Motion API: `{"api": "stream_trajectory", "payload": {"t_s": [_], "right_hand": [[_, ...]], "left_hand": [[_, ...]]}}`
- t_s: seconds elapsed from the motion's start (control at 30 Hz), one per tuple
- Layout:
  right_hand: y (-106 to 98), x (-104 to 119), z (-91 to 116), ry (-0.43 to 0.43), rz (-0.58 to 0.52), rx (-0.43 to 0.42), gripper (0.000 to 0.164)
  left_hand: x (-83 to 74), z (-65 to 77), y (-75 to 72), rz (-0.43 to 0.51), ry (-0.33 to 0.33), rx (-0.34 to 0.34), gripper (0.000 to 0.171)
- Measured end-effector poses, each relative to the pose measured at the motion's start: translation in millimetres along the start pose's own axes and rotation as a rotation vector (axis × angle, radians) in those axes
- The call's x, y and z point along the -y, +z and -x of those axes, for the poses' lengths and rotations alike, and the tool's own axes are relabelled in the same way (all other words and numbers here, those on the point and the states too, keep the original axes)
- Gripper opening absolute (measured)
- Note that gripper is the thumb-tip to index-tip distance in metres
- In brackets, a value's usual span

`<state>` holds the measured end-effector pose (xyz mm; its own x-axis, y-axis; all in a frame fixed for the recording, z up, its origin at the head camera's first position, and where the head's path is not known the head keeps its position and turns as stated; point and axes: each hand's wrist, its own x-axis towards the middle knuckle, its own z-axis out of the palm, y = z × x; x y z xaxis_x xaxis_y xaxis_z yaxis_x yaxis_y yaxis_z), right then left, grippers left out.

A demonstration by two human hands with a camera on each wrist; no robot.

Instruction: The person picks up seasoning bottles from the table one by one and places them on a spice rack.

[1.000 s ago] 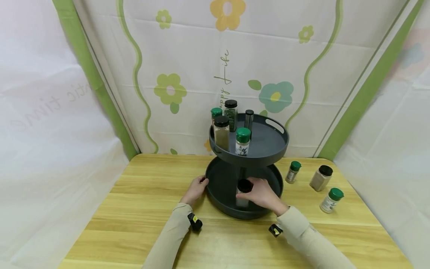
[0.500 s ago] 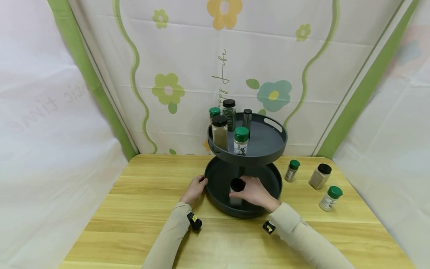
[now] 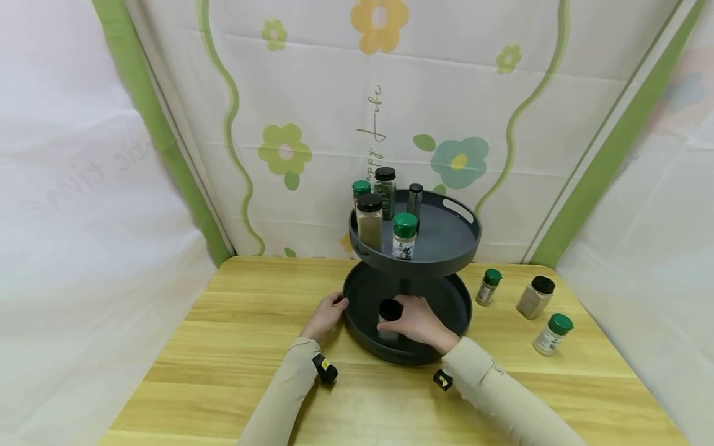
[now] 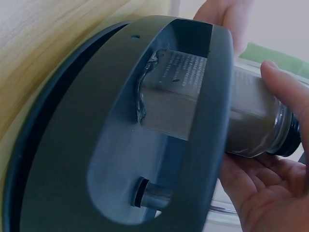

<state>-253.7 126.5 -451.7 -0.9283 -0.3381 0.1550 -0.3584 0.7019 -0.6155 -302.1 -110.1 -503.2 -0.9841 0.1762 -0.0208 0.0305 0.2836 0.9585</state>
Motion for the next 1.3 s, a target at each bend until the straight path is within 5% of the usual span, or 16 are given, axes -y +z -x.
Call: {"api": "stream_trajectory", "payload": {"t_s": [0.93, 1.3], "right_hand": [[11.2, 16.6, -8.2, -0.017, -0.015, 0.081, 0.035], [-9.4, 9.8, -2.8, -0.123, -0.005, 0.172, 0.050]], "left_hand": [[-2.6, 4.1, 0.5, -0.008, 0.010, -0.001, 0.043], [2.3, 2.5, -1.4, -0.002, 0.002, 0.005, 0.041]]}}
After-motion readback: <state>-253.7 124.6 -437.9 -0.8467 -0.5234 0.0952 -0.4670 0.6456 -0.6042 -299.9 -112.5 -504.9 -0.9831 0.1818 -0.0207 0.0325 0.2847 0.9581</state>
